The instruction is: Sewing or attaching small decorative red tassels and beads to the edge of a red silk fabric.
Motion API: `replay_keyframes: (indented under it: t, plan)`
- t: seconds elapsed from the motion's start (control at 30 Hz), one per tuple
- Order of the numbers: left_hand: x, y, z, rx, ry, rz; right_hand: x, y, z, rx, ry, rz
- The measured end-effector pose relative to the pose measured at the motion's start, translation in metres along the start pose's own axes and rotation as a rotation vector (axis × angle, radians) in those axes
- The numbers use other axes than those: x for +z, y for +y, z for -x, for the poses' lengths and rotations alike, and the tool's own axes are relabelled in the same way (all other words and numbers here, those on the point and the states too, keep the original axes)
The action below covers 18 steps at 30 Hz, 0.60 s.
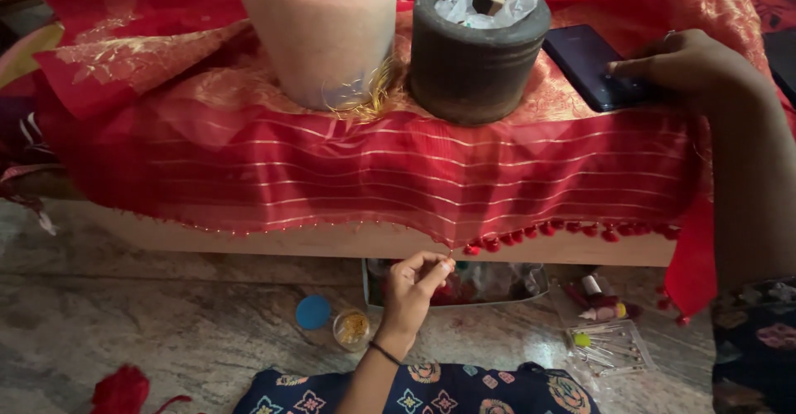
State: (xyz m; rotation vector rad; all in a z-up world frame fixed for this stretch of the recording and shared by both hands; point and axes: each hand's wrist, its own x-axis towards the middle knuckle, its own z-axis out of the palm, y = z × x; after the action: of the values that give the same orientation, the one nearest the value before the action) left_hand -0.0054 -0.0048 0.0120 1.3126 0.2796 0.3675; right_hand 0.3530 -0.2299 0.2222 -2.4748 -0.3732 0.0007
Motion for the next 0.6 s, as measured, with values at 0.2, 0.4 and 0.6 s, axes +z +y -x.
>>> replay_keyframes:
  t: [0.2, 0.4, 0.6]
  plan:
    - [0.000, -0.003, -0.001, -0.012, -0.002, 0.016, -0.002, -0.003, -0.002, -0.023, -0.009, 0.115]
    - [0.001, 0.003, 0.000, -0.054, 0.003, 0.022, -0.005, -0.012, 0.006, -0.005, -0.020, 0.133]
    - [0.000, 0.005, 0.001, -0.059, 0.000, 0.009, -0.001, 0.007, -0.006, 0.011, -0.011, -0.008]
